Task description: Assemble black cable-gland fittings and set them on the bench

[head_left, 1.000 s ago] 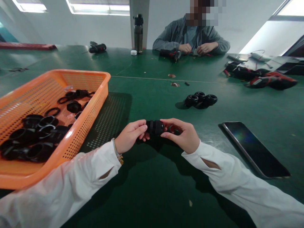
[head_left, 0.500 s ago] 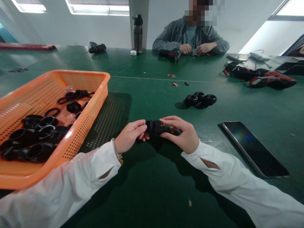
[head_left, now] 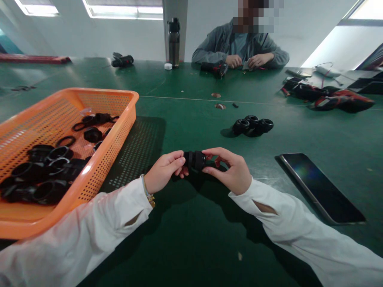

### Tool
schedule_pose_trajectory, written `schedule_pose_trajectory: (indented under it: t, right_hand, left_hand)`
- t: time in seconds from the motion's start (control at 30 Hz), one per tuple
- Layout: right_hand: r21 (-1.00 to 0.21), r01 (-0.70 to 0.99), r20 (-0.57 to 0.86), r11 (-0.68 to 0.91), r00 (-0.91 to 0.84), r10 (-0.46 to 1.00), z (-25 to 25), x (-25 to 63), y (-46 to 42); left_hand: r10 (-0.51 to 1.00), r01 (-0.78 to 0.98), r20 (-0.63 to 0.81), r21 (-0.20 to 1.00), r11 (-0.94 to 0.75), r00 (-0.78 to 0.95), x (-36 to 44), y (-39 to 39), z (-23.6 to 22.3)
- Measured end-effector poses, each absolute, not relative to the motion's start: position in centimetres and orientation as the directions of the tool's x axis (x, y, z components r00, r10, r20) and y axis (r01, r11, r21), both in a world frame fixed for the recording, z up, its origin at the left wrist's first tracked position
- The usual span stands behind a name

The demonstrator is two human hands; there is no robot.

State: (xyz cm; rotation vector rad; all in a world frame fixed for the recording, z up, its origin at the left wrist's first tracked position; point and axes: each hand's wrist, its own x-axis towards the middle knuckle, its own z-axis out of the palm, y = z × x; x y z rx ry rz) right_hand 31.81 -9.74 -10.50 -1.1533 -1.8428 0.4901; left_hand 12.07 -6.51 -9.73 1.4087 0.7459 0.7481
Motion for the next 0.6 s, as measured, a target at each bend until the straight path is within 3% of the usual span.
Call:
schedule_pose_trajectory:
  t: [0.6]
  right_hand:
    - [-0.711,0.507,0.454,0.487,-0.199,0.869,-10.29,31.96,-9.71]
  left_hand:
    - [0.818,-0.029,-0.003,0.999,0.025,0.575,12.07,-6.6,-9.71]
